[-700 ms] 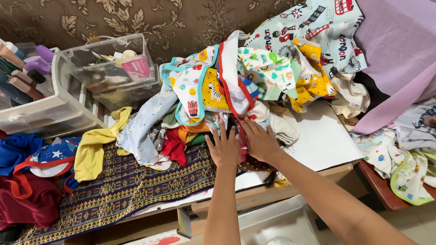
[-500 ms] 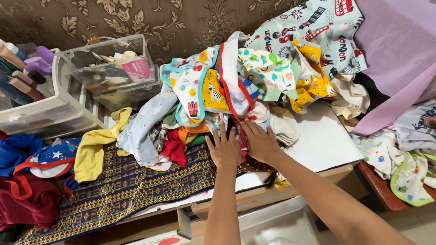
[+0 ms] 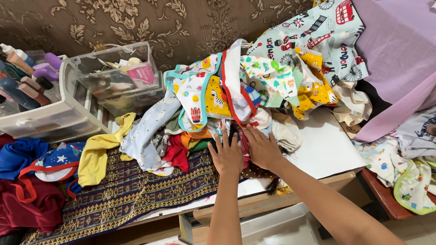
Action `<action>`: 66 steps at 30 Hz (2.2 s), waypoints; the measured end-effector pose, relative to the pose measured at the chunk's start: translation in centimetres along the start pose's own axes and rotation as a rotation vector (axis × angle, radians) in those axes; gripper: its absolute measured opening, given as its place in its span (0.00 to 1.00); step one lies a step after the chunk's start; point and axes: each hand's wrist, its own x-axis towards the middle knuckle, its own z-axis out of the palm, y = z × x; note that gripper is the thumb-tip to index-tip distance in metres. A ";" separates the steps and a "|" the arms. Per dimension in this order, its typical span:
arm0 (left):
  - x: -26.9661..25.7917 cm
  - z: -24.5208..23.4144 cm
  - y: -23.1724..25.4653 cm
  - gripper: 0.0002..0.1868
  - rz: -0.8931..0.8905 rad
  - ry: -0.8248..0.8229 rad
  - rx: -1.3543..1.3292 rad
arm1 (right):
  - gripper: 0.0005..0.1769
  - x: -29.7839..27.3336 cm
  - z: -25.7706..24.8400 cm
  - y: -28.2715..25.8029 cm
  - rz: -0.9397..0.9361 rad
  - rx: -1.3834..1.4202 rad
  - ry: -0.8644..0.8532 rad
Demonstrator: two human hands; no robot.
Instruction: The person organizes a pile of baby clothes by folding them and placing them into the drawers of a wooden dresser.
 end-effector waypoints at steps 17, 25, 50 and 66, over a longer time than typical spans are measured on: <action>-0.4 -0.6 0.3 0.28 -0.015 -0.043 -0.018 | 0.38 -0.5 -1.1 -0.3 0.029 0.031 -0.074; -1.7 0.2 -0.1 0.29 0.030 0.078 -0.011 | 0.32 -1.7 -1.3 0.2 -0.059 0.072 0.070; -12.7 2.9 -0.3 0.34 0.133 0.454 -0.129 | 0.35 -9.8 -1.9 0.6 -0.411 -0.065 0.355; -16.1 3.4 -0.1 0.15 0.273 0.530 -0.384 | 0.07 -14.0 -2.3 0.0 -0.494 0.042 0.394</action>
